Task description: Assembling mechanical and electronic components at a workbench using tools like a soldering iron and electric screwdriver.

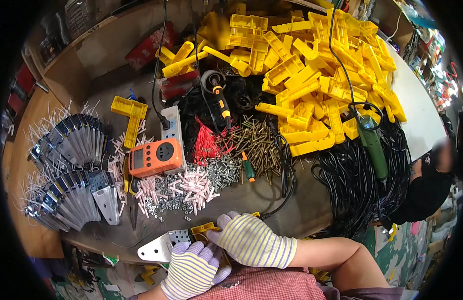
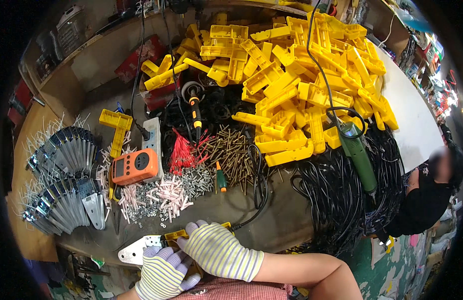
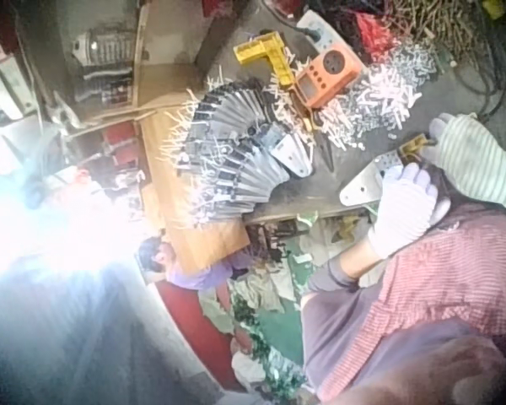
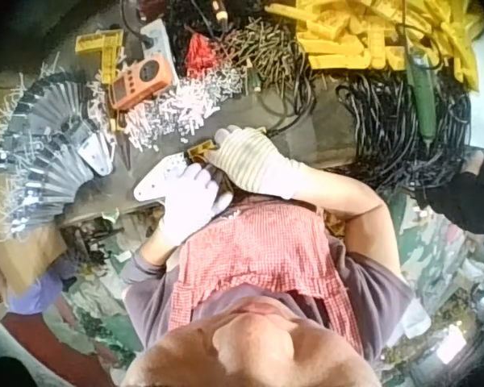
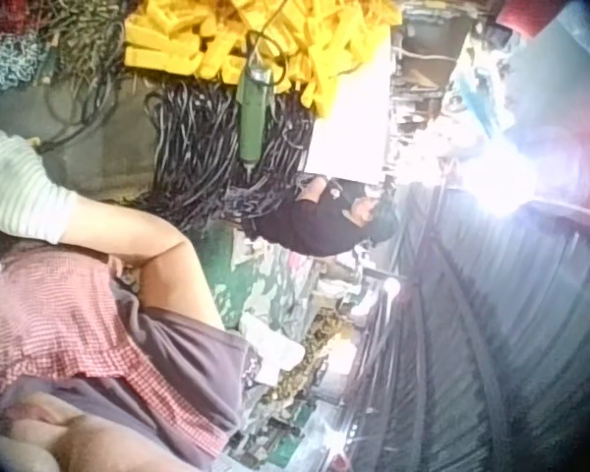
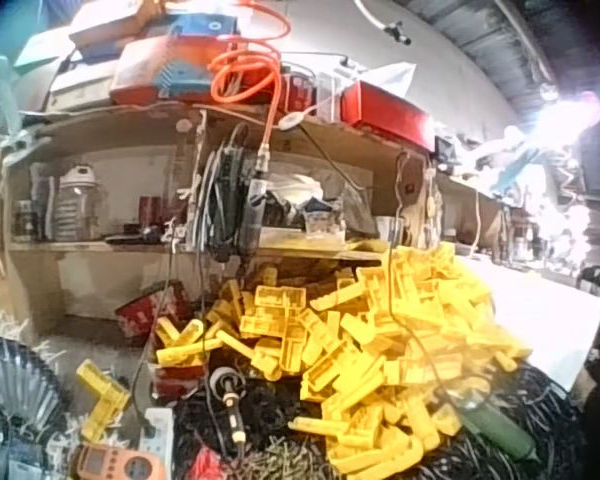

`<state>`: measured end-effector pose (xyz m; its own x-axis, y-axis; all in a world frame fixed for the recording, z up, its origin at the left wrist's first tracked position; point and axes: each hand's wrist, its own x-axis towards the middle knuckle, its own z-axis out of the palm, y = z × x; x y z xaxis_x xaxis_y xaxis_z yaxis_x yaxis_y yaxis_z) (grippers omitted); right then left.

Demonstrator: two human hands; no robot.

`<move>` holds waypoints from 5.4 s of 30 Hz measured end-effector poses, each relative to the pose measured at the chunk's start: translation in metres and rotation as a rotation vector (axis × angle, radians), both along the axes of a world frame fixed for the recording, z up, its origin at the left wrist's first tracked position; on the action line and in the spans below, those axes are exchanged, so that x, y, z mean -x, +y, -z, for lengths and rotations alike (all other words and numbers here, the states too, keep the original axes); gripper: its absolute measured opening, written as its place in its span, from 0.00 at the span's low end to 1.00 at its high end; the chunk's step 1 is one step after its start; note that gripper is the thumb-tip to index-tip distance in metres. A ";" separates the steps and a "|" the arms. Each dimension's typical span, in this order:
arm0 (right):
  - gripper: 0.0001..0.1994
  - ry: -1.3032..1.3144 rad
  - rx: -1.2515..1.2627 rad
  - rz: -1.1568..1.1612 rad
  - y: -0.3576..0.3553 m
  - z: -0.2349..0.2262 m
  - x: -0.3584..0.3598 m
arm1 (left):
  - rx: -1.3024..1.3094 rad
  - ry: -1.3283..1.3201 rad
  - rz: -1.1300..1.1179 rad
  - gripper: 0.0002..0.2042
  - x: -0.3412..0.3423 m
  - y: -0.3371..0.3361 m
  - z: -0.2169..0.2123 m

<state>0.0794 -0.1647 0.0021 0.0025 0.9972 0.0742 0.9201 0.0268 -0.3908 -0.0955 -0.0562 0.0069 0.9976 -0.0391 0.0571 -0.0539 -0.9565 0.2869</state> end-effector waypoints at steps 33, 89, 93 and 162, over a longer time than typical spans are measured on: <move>0.14 -1.056 -0.095 0.402 0.095 -0.069 -0.292 | -0.106 -0.202 0.010 0.18 -0.004 -0.001 0.011; 0.19 0.867 -0.416 0.527 -0.064 0.011 -0.049 | -0.174 -0.047 0.164 0.17 -0.055 0.021 0.010; 0.27 1.335 -0.527 0.477 -0.036 0.016 -0.035 | -0.183 -0.084 0.174 0.18 -0.056 0.022 0.008; 0.08 0.053 -0.402 0.278 -0.072 0.028 -0.086 | 0.256 0.014 -0.241 0.35 -0.085 -0.008 0.001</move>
<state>0.1657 -0.2367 -0.0259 0.2785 0.8507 0.4459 0.8930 -0.0584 -0.4463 -0.0101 -0.0643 0.0061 0.9772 0.2111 0.0212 0.1698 -0.8382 0.5183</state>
